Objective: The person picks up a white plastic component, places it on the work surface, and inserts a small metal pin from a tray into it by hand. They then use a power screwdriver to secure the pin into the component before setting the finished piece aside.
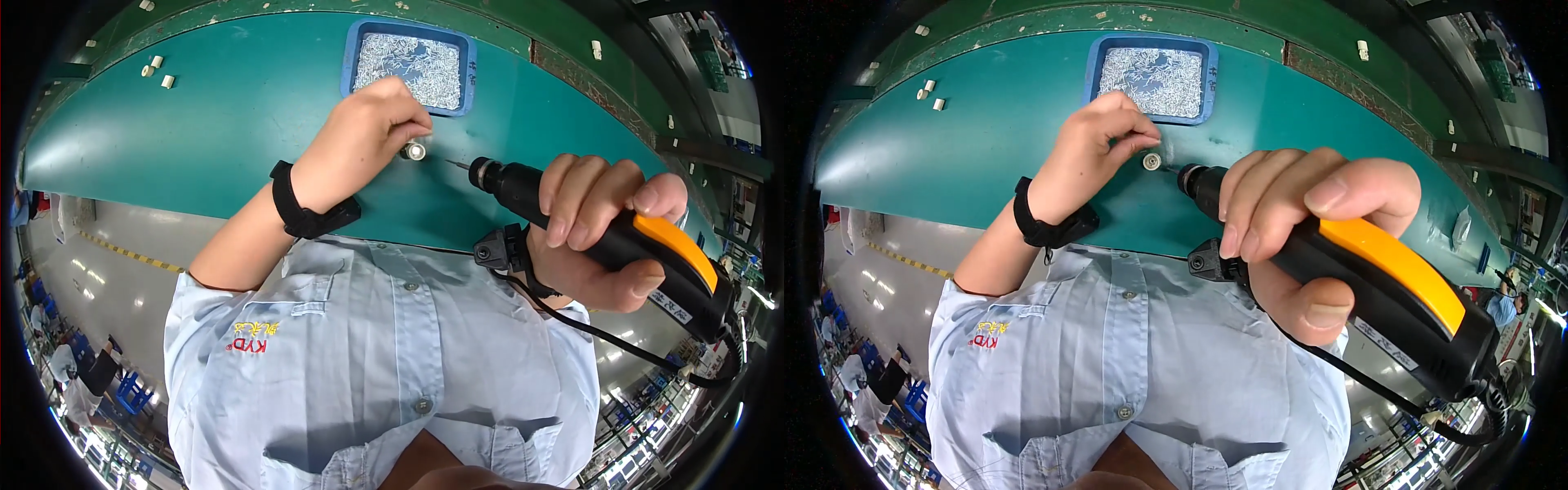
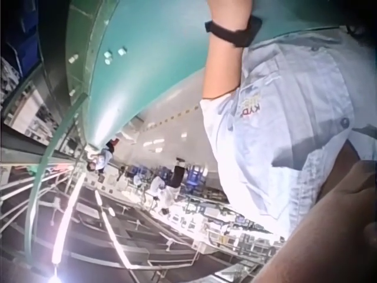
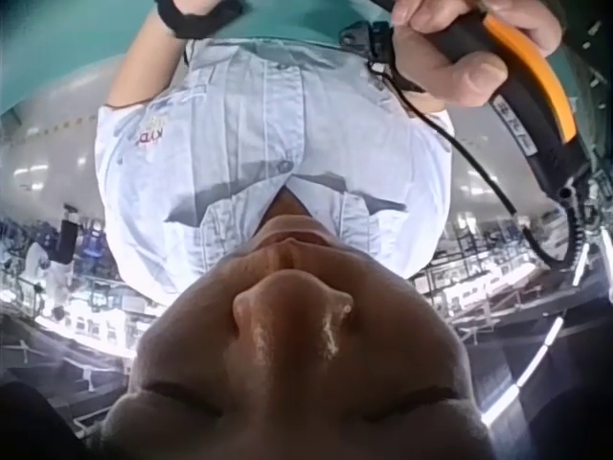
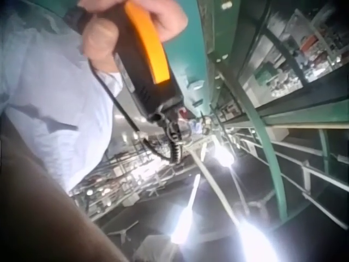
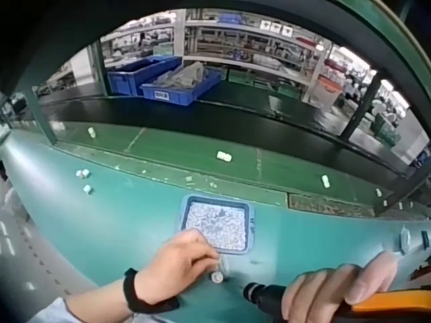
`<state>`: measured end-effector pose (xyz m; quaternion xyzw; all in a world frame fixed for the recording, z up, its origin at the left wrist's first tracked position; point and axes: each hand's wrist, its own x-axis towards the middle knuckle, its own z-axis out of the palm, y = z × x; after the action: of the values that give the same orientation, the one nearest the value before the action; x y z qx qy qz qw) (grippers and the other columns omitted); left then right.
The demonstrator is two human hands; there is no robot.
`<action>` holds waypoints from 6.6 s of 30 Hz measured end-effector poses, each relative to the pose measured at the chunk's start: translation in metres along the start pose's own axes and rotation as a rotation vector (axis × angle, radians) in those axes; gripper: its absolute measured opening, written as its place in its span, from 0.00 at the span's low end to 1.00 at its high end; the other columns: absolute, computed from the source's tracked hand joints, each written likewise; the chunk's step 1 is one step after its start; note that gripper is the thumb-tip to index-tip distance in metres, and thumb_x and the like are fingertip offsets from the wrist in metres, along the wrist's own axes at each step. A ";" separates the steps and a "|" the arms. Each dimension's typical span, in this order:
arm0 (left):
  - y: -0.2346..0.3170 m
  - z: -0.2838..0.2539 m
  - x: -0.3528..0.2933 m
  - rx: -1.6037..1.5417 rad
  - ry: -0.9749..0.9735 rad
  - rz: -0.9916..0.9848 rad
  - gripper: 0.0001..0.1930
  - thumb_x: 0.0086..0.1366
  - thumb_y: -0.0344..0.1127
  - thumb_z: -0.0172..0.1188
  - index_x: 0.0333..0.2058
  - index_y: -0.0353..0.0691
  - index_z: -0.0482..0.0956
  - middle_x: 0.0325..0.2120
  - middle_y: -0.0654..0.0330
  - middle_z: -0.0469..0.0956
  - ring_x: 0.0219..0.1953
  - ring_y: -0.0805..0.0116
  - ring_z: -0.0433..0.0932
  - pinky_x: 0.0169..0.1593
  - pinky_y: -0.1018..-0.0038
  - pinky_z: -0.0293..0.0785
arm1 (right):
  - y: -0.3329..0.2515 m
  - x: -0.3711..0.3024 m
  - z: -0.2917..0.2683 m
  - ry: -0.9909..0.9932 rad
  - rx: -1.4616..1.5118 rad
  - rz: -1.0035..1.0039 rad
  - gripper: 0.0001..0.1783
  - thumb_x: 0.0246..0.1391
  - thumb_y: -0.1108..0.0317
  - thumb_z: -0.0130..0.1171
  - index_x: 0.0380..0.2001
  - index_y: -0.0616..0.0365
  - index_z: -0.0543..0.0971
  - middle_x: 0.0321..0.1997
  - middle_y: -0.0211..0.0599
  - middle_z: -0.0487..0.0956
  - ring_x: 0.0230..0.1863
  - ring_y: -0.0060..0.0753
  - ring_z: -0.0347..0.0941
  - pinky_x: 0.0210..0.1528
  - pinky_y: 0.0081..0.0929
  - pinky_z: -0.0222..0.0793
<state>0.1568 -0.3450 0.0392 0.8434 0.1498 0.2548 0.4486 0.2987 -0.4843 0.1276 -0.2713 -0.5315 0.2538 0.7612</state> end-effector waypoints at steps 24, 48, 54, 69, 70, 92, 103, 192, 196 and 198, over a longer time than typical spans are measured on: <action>0.003 -0.007 -0.057 0.297 0.107 -0.254 0.07 0.46 0.26 0.64 0.27 0.38 0.78 0.26 0.58 0.73 0.34 0.56 0.70 0.39 0.67 0.68 | 0.066 -0.015 0.019 0.017 -0.208 0.380 0.19 0.55 0.57 0.54 0.39 0.60 0.63 0.17 0.34 0.67 0.16 0.25 0.63 0.23 0.26 0.64; 0.022 0.026 -0.039 0.035 0.088 -0.123 0.09 0.43 0.29 0.67 0.28 0.43 0.81 0.27 0.65 0.72 0.33 0.64 0.69 0.39 0.71 0.67 | 0.008 -0.004 0.000 0.024 0.057 0.349 0.26 0.50 0.51 0.62 0.39 0.58 0.62 0.18 0.33 0.69 0.18 0.26 0.65 0.23 0.25 0.64; -0.015 0.031 -0.046 0.080 0.077 -0.045 0.08 0.42 0.29 0.68 0.24 0.43 0.80 0.24 0.66 0.72 0.32 0.64 0.69 0.38 0.71 0.67 | 0.045 -0.023 -0.006 0.015 0.079 0.309 0.27 0.50 0.51 0.61 0.39 0.58 0.62 0.18 0.32 0.68 0.17 0.26 0.66 0.23 0.25 0.64; -0.026 0.038 -0.042 -0.251 0.050 -0.224 0.08 0.42 0.30 0.70 0.21 0.42 0.78 0.22 0.65 0.72 0.31 0.66 0.69 0.38 0.73 0.66 | 0.047 -0.027 -0.018 -0.055 0.111 0.139 0.24 0.55 0.47 0.53 0.40 0.55 0.62 0.18 0.27 0.67 0.15 0.22 0.63 0.21 0.21 0.58; -0.026 0.039 -0.042 -0.249 0.047 -0.203 0.08 0.42 0.30 0.70 0.21 0.42 0.79 0.23 0.65 0.72 0.31 0.66 0.69 0.38 0.73 0.65 | 0.046 -0.027 -0.019 -0.061 0.105 0.139 0.24 0.55 0.47 0.53 0.40 0.55 0.62 0.18 0.27 0.67 0.15 0.22 0.63 0.21 0.21 0.58; -0.028 0.053 -0.031 -0.260 -0.048 -0.365 0.12 0.49 0.26 0.67 0.34 0.35 0.78 0.28 0.62 0.75 0.27 0.77 0.74 0.31 0.81 0.71 | 0.040 -0.018 -0.012 0.137 -0.091 0.239 0.25 0.51 0.54 0.60 0.40 0.60 0.63 0.16 0.32 0.67 0.16 0.25 0.64 0.21 0.23 0.65; -0.001 0.044 -0.028 -0.276 0.017 -0.364 0.09 0.50 0.27 0.65 0.31 0.33 0.78 0.24 0.55 0.78 0.23 0.70 0.78 0.28 0.76 0.74 | 0.040 -0.003 0.009 0.076 -0.312 0.290 0.21 0.54 0.53 0.54 0.37 0.59 0.63 0.15 0.32 0.64 0.14 0.25 0.60 0.20 0.25 0.62; 0.015 0.036 -0.029 -0.074 0.081 -0.286 0.11 0.45 0.30 0.67 0.30 0.40 0.79 0.25 0.61 0.74 0.32 0.59 0.74 0.40 0.69 0.69 | 0.009 -0.006 0.008 0.152 -0.049 0.218 0.25 0.50 0.56 0.62 0.41 0.61 0.63 0.17 0.30 0.67 0.15 0.25 0.64 0.21 0.24 0.64; 0.005 0.032 -0.029 -0.147 -0.020 -0.282 0.12 0.47 0.30 0.66 0.34 0.41 0.79 0.26 0.59 0.76 0.33 0.60 0.74 0.39 0.69 0.70 | 0.019 -0.004 0.007 0.151 -0.047 0.198 0.22 0.52 0.58 0.60 0.41 0.61 0.63 0.17 0.31 0.67 0.16 0.25 0.63 0.22 0.24 0.65; 0.002 0.031 -0.028 -0.151 -0.033 -0.250 0.13 0.47 0.30 0.66 0.35 0.41 0.80 0.26 0.58 0.76 0.33 0.60 0.74 0.39 0.69 0.70 | 0.021 -0.003 0.010 0.153 -0.161 0.230 0.21 0.54 0.52 0.54 0.39 0.57 0.64 0.16 0.29 0.63 0.16 0.24 0.60 0.21 0.25 0.60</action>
<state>0.1511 -0.3804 0.0181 0.7863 0.2265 0.1934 0.5413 0.2856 -0.4698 0.1138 -0.4092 -0.4560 0.2746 0.7411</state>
